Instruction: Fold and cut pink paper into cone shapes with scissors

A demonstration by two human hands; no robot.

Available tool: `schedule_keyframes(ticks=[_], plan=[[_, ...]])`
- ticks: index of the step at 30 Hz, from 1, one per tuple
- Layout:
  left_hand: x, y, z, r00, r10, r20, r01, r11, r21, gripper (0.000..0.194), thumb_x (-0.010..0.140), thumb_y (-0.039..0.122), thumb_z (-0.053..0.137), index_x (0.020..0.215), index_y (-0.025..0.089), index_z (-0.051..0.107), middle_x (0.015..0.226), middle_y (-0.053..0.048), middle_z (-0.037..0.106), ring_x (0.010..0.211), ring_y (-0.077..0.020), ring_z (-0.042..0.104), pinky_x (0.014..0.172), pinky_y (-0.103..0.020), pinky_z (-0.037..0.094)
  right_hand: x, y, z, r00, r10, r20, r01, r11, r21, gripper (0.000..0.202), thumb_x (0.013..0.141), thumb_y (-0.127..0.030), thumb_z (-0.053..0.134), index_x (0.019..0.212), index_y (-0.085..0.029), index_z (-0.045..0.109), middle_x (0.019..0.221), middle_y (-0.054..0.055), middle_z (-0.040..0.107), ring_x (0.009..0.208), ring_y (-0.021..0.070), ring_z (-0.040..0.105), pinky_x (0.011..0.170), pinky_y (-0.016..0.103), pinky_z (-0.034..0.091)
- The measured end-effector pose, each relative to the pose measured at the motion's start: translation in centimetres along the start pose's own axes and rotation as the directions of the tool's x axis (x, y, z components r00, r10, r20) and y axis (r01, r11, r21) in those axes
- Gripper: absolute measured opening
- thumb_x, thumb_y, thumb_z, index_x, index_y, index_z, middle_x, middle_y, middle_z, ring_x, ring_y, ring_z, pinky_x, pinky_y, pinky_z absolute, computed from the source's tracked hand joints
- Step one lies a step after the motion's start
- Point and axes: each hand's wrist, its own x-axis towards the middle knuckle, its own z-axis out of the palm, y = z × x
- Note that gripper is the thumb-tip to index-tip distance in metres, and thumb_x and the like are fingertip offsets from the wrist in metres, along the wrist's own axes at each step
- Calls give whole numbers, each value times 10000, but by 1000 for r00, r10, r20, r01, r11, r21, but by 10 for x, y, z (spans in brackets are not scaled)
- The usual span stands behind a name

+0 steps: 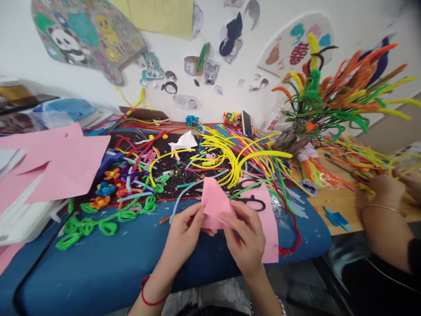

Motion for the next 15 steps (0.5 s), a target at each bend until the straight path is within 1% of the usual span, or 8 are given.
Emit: schedule_keyframes(ticks=[2, 4, 6, 8, 10, 11, 13, 15], plan=[[1, -1, -1, 1000, -19, -15, 19, 1000, -24, 354, 852, 443, 598, 1017, 144, 689, 669, -27, 726, 545, -187, 677, 582, -319, 594, 0, 0, 0, 999, -35, 17, 35, 999, 14, 345, 837, 0, 597, 1059, -254, 672, 1192, 93, 597, 1103, 226, 622, 863, 384, 587], [2, -1, -2, 999, -33, -16, 33, 999, -26, 348, 851, 435, 593, 1012, 140, 684, 689, -29, 728, 549, -185, 680, 576, -317, 594, 0, -1, -1, 999, -35, 21, 34, 998, 46, 348, 838, 1, 590, 1052, -263, 667, 1192, 83, 611, 1104, 218, 625, 870, 382, 584], [3, -1, -3, 1000, -22, 3, 22, 1000, -6, 314, 849, 404, 603, 1014, 146, 674, 728, -28, 730, 571, -174, 683, 582, -294, 584, 0, -2, -3, 1000, 19, 10, -20, 992, 124, 329, 834, 7, 585, 1006, -262, 665, 1170, 66, 628, 1080, 200, 630, 872, 365, 577], [3, -3, -3, 1000, 13, 24, -14, 999, 36, 247, 841, 358, 624, 975, 156, 669, 742, -20, 722, 599, -159, 681, 595, -264, 566, 0, -2, -5, 993, 119, -1, -116, 966, 231, 297, 821, 5, 595, 955, -254, 652, 1142, 51, 641, 1063, 194, 628, 879, 363, 563], [2, -5, -2, 998, 59, 2, -59, 989, 135, 170, 840, 318, 632, 903, 164, 666, 712, -8, 701, 610, -148, 672, 603, -243, 545, -1, -3, -5, 973, 229, -22, -213, 933, 289, 271, 810, -16, 620, 946, -250, 631, 1105, 43, 652, 1044, 198, 626, 886, 372, 548], [2, -6, -2, 996, 91, -21, -85, 974, 209, 145, 848, 305, 627, 870, 167, 665, 693, -3, 687, 612, -145, 666, 602, -237, 534, -1, -3, -5, 960, 277, -33, -257, 924, 282, 260, 810, -34, 633, 956, -248, 627, 1082, 40, 656, 1031, 199, 626, 887, 373, 540], [0, -9, -2, 983, 178, -50, -147, 917, 372, 120, 867, 278, 614, 843, 173, 669, 689, 0, 670, 616, -138, 651, 596, -232, 515, 0, -4, -4, 932, 358, -59, -338, 916, 215, 231, 815, -80, 660, 973, -246, 632, 1008, 28, 668, 964, 189, 635, 857, 348, 534], [-1, -10, -3, 957, 287, -40, -232, 842, 487, 97, 881, 247, 609, 867, 183, 681, 717, 2, 669, 633, -131, 638, 598, -224, 505, 2, -5, -3, 890, 450, -73, -434, 885, 168, 181, 824, -147, 681, 974, -241, 643, 930, 13, 677, 871, 172, 647, 782, 303, 538]])
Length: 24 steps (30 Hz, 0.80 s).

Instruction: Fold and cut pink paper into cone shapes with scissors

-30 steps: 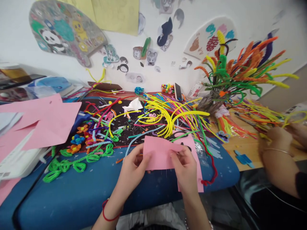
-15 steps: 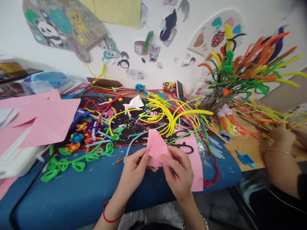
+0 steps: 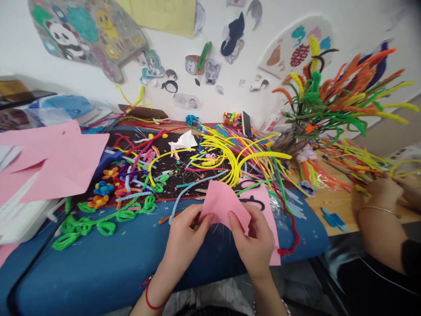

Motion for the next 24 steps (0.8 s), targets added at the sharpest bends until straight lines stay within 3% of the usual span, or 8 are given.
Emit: schedule_keyframes(ticks=[3, 6, 10, 13, 17, 21, 24], plan=[[-2, 1, 0, 969, 224, -104, -211, 970, 118, 111, 894, 173, 604, 952, 191, 697, 812, -9, 691, 709, -114, 647, 654, -199, 509, 3, -5, 0, 977, 214, -16, -212, 974, 76, 153, 833, -261, 691, 969, -213, 642, 825, 8, 688, 721, 159, 655, 645, 262, 537], [-4, 2, 1, 873, 468, -138, -410, 857, 313, 256, 909, 89, 556, 1114, 182, 677, 888, -29, 684, 750, -95, 644, 692, -179, 500, 5, -9, -1, 941, 339, -8, -335, 933, 133, 239, 846, -345, 669, 1024, -186, 657, 815, 28, 698, 658, 159, 638, 572, 251, 513], [-7, 3, 4, 793, 608, -41, -501, 689, 524, 340, 918, 72, 519, 1212, 192, 639, 853, -25, 660, 673, -90, 608, 621, -184, 474, 6, -8, -6, 947, 321, -19, -320, 946, 48, 326, 874, -359, 626, 1145, -180, 656, 778, 15, 665, 601, 140, 571, 513, 236, 450], [-8, 4, 5, 761, 648, -13, -510, 611, 605, 338, 909, 73, 530, 1201, 203, 642, 850, -24, 670, 656, -97, 605, 601, -198, 461, 7, -8, -8, 975, 220, -20, -221, 972, -76, 246, 878, -311, 614, 1070, -176, 688, 700, -9, 617, 556, 121, 515, 503, 231, 428], [-8, 5, 5, 760, 650, 9, -513, 591, 623, 322, 909, 89, 538, 1196, 196, 638, 829, -21, 671, 661, -107, 616, 600, -210, 462, 10, -12, -9, 995, 99, 27, -93, 983, -161, 216, 909, -239, 559, 1067, -178, 694, 886, 42, 690, 699, 149, 610, 603, 249, 504], [-7, 6, 6, 819, 569, -72, -459, 726, 512, 253, 913, 117, 551, 1144, 166, 641, 817, -17, 663, 662, -100, 617, 627, -199, 481, 11, -14, -10, 995, 13, 99, 0, 992, -126, 271, 923, -182, 539, 1160, -206, 669, 1070, 63, 711, 938, 189, 662, 829, 305, 547], [-7, 8, 6, 860, 497, -120, -409, 809, 422, 217, 912, 99, 543, 1096, 156, 643, 839, -21, 671, 702, -102, 630, 684, -198, 496, 9, -12, -11, 991, -32, 131, 40, 997, -61, 275, 918, -157, 545, 1143, -235, 683, 1124, 53, 707, 1032, 192, 654, 892, 311, 548]])
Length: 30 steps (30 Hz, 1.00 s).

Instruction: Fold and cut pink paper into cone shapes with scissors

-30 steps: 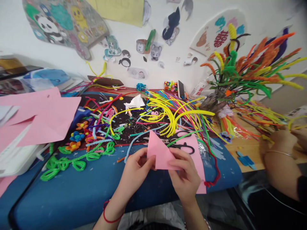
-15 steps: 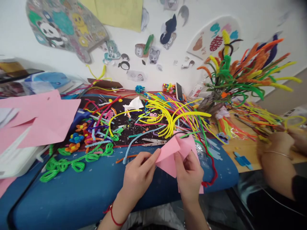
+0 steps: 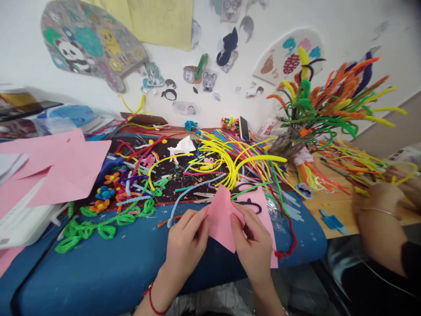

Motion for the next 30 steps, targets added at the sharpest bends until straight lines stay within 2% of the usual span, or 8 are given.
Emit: schedule_keyframes(ticks=[5, 9, 13, 17, 20, 22, 26, 30], plan=[[0, 3, -3, 978, -209, 18, 210, 971, -113, 185, 894, 160, 567, 1051, 175, 663, 823, -14, 675, 705, -127, 624, 685, -222, 504, -6, 3, -4, 998, 55, 26, -56, 998, 41, 304, 898, -147, 587, 1157, -274, 682, 1110, 18, 725, 1022, 185, 677, 907, 309, 564], [0, 0, -6, 850, -499, 168, 525, 782, -337, 181, 891, 308, 588, 1010, 199, 670, 876, -16, 718, 733, -143, 644, 655, -222, 507, -9, 5, -9, 988, -67, 141, 53, 993, 105, 362, 865, -56, 557, 1099, -282, 715, 1088, 4, 736, 1003, 152, 693, 893, 249, 571], [3, -4, -6, 771, -595, 226, 632, 672, -387, 253, 879, 403, 592, 818, 176, 686, 694, 2, 670, 612, -128, 584, 540, -201, 445, -8, 5, -9, 973, -135, 187, 121, 989, 86, 404, 842, -6, 519, 1090, -251, 725, 1115, 34, 724, 1025, 150, 687, 916, 246, 562], [2, -3, -5, 823, -543, 164, 564, 753, -340, 215, 899, 365, 575, 885, 189, 699, 785, -10, 701, 674, -135, 615, 596, -210, 475, -8, 4, -3, 988, -121, 96, 121, 993, 7, 293, 870, -79, 563, 1076, -224, 714, 1049, 50, 743, 973, 175, 704, 876, 270, 578], [-1, -2, -3, 892, -440, 103, 450, 849, -278, 169, 910, 300, 567, 906, 208, 709, 832, -9, 715, 699, -130, 631, 643, -216, 490, -10, 5, 1, 998, 36, 60, -36, 999, -5, 222, 879, -197, 615, 1086, -205, 695, 1008, 61, 758, 925, 208, 719, 848, 317, 589], [-3, -2, -4, 911, -404, 83, 411, 874, -259, 161, 910, 273, 565, 911, 215, 715, 847, -8, 723, 702, -129, 636, 651, -217, 496, -11, 7, 2, 982, 179, 58, -180, 983, 21, 265, 882, -264, 622, 1134, -202, 673, 1072, 75, 749, 934, 227, 720, 831, 340, 592], [-5, -4, -5, 889, -440, 127, 457, 832, -315, 174, 905, 281, 574, 977, 221, 721, 937, -26, 744, 801, -148, 673, 705, -227, 526, -13, 13, 0, 935, 342, 93, -352, 925, 139, 331, 888, -331, 617, 1190, -198, 633, 1130, 92, 725, 912, 220, 714, 753, 310, 593], [-6, -5, -4, 801, -539, 260, 590, 639, -493, 316, 875, 335, 627, 1162, 203, 653, 967, -50, 737, 813, -158, 692, 679, -228, 547, -14, 13, -2, 922, 376, 93, -388, 888, 247, 349, 893, -342, 609, 1209, -192, 608, 1127, 90, 720, 934, 201, 699, 773, 279, 574]])
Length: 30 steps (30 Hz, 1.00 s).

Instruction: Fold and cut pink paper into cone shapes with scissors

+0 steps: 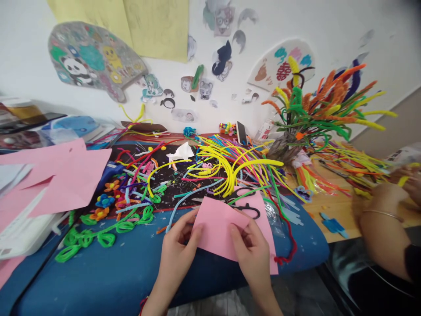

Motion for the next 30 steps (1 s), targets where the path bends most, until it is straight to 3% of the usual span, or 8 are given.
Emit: schedule_keyframes(ticks=[4, 8, 11, 13, 19, 21, 25, 30], plan=[[0, -1, 1, 993, -111, 39, 114, 988, -99, 375, 820, 343, 696, 1161, 195, 647, 1027, -66, 733, 862, -181, 701, 700, -246, 570, -3, -3, 4, 996, 83, -37, -78, 990, 121, 515, 886, -361, 623, 1356, -194, 492, 1011, 75, 754, 818, 177, 707, 682, 243, 569], [-3, 2, 5, 1000, -1, -22, 3, 997, 78, 187, 848, 331, 645, 920, 176, 721, 772, -19, 697, 540, -116, 608, 518, -216, 511, -5, -4, 10, 990, 126, -65, -113, 977, 179, 637, 862, -373, 659, 1429, -195, 432, 1156, 108, 720, 944, 205, 709, 782, 293, 585], [-7, 4, 8, 982, 183, -37, -168, 953, 253, 155, 875, 269, 604, 847, 179, 727, 739, -19, 672, 600, -124, 607, 563, -211, 496, -4, -2, 14, 989, 118, -89, -105, 984, 143, 572, 830, -374, 694, 1346, -176, 547, 1322, 133, 630, 1151, 253, 635, 933, 359, 548], [-9, 4, 9, 971, 234, -48, -208, 928, 308, 149, 878, 250, 599, 836, 181, 724, 730, -17, 667, 615, -124, 604, 579, -209, 491, -3, 0, 16, 987, 133, -86, -118, 980, 163, 491, 822, -375, 704, 1259, -166, 621, 1315, 132, 636, 1208, 275, 598, 992, 400, 515], [-10, 5, 8, 984, 57, -167, -30, 986, 163, 194, 861, 354, 631, 795, 185, 698, 634, 34, 604, 437, -84, 528, 428, -188, 444, -3, 0, 22, 963, 270, -12, -246, 894, 375, 303, 796, -381, 736, 988, -146, 721, 989, 109, 771, 944, 270, 718, 855, 412, 583], [-11, 4, 8, 974, 68, -216, -34, 987, 158, 180, 851, 353, 653, 793, 191, 707, 638, 36, 609, 440, -82, 522, 421, -188, 438, -4, 0, 24, 955, 296, -18, -266, 883, 387, 283, 768, -383, 761, 914, -142, 731, 903, 95, 777, 898, 266, 723, 808, 393, 594], [-16, -1, 10, 908, 325, -264, -227, 911, 343, 89, 865, 231, 657, 895, 223, 740, 691, 27, 643, 569, -100, 589, 565, -202, 489, -6, 0, 28, 955, 288, -66, -251, 908, 335, 272, 758, -395, 763, 823, -132, 741, 777, 66, 762, 761, 226, 701, 710, 340, 582], [-24, -11, 14, 760, 632, -148, -441, 669, 598, 413, 850, 29, 621, 1171, 281, 685, 758, 35, 645, 639, -68, 617, 665, -165, 484, -9, -4, 29, 962, 216, -168, -193, 971, 144, 287, 787, -415, 725, 759, -130, 752, 643, 31, 710, 602, 187, 627, 537, 284, 527]])
